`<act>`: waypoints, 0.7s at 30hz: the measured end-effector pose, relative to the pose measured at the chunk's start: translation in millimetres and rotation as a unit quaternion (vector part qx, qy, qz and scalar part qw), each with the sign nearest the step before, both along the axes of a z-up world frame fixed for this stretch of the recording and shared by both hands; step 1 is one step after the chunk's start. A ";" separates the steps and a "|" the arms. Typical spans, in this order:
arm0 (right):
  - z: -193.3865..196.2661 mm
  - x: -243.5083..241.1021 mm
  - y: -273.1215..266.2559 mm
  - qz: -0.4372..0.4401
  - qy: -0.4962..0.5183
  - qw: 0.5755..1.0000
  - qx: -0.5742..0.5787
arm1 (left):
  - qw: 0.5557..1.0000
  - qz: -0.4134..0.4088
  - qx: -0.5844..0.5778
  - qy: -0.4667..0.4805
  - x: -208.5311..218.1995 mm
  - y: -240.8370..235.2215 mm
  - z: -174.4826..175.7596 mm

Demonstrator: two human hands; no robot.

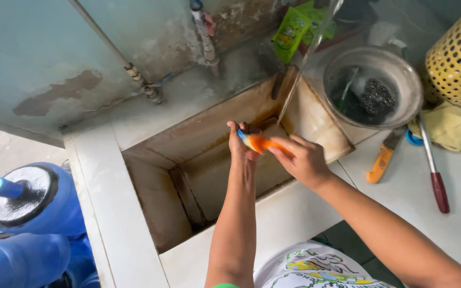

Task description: Cleaning and rinsing large plastic water jugs in a service sink.

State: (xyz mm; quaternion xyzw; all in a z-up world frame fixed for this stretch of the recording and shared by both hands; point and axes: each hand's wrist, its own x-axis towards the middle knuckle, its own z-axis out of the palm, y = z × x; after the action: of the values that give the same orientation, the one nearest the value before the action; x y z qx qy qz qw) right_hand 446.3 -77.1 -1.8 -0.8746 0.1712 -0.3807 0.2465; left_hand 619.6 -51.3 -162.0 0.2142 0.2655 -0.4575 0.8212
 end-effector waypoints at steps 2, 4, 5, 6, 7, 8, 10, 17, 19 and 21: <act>-8.4 -24.4 -2.6 0.010 0.095 0.995 -0.019 | 0.915 -0.048 -0.359 -0.176 10.9 5.8 -43.6; -15.2 -23.2 -1.7 0.005 0.084 0.996 -0.014 | 0.973 -0.017 -0.211 -0.091 6.3 3.8 -33.4; -18.0 -24.9 -2.4 -0.004 0.070 0.998 -0.008 | 0.998 0.010 -0.057 -0.005 2.0 0.9 -27.6; -12.6 -14.4 2.4 -0.005 0.070 0.997 -0.009 | 0.998 0.009 -0.057 -0.005 -8.2 -0.5 -17.3; -6.8 -4.2 7.1 -0.004 0.040 0.999 -0.023 | 0.999 -0.009 -0.043 -0.021 -18.7 -1.8 -6.6; -0.6 6.2 10.3 -0.002 0.009 0.999 -0.038 | 0.999 -0.026 -0.030 -0.037 -28.9 -4.8 4.6; 4.9 2.9 9.2 0.007 0.001 0.999 -0.050 | 0.998 -0.032 0.004 -0.061 -30.0 2.7 28.5; 5.5 -22.2 11.6 0.035 0.034 0.998 -0.030 | 0.958 0.056 -0.003 -0.280 -12.3 0.9 -50.8; 11.3 -7.1 15.7 0.009 0.035 0.999 -0.037 | 0.960 0.049 0.036 -0.274 -30.5 7.7 -0.5; 14.8 -2.1 15.0 -0.015 0.034 0.998 -0.047 | 0.959 0.047 0.073 -0.269 -36.5 8.1 27.0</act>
State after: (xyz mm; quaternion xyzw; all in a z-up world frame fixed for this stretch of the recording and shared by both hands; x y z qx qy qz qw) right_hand 444.1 -62.1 13.0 -0.8948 0.1748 -0.3624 0.1937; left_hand 583.0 -43.1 -135.1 0.3764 0.0773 -0.3234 0.8647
